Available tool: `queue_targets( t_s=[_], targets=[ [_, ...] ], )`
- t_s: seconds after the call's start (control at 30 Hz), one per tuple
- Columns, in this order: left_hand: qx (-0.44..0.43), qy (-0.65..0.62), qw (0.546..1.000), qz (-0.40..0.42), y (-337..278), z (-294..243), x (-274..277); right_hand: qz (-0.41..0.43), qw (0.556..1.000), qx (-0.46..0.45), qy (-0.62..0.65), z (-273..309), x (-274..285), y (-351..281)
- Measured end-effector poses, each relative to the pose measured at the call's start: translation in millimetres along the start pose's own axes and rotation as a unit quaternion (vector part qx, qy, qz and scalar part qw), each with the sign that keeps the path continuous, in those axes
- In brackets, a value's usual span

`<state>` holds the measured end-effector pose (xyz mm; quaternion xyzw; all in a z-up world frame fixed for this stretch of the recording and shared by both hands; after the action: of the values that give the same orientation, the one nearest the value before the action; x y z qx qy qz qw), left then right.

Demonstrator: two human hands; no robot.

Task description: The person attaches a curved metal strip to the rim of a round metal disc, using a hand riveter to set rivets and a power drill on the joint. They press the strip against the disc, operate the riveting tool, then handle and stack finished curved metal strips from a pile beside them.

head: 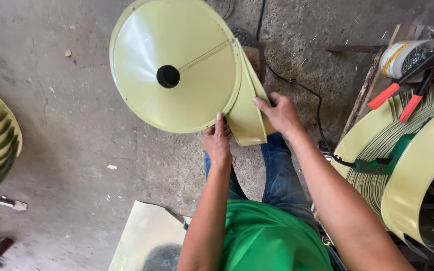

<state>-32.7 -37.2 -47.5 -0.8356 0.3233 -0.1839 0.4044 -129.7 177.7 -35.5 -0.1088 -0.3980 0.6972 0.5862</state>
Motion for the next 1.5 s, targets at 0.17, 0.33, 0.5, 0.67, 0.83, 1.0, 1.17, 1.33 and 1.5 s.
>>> queue_targets(
  t_s=[0.17,0.33,0.5,0.67,0.83,1.0,1.17,1.33,1.5],
  targets=[
    [0.007,-0.001,0.998,0.064,-5,1,-7,-0.003,0.987,0.050,0.152,-2,-2,0],
    [0.022,0.036,0.998,0.042,-16,-12,-17,-0.022,0.996,0.033,0.085,2,9,7],
    [0.024,0.076,0.997,0.026,-4,-13,0,0.006,0.989,0.072,0.129,3,0,18],
    [0.026,-0.015,0.995,0.097,2,-6,10,-0.023,0.994,0.003,0.108,-6,-1,16],
    [0.026,-0.010,0.994,0.104,8,-5,11,-0.054,0.998,0.025,0.031,-7,8,8],
    [0.027,-0.016,0.993,0.115,6,-6,7,-0.166,0.976,0.139,-0.020,-6,31,-21],
    [0.042,-0.003,0.995,0.091,14,4,13,-0.176,0.983,0.050,0.033,-68,49,-51],
    [0.039,-0.031,0.992,0.114,19,4,11,-0.170,0.984,0.042,-0.028,-54,53,-47],
    [0.067,-0.014,0.987,0.147,33,13,25,-0.201,0.978,0.040,-0.042,-21,55,-49]
  ],
)
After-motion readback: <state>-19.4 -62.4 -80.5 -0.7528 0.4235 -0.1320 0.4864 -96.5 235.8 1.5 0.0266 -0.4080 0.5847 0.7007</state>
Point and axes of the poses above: each hand's wrist, its own y-axis towards the middle knuckle, its own x-axis out of the back of the hand, z = x × y, the point moved 7 cm from there along y, towards the middle knuckle, and after that the axes turned 1 degree about z, right-handed, at the moved point
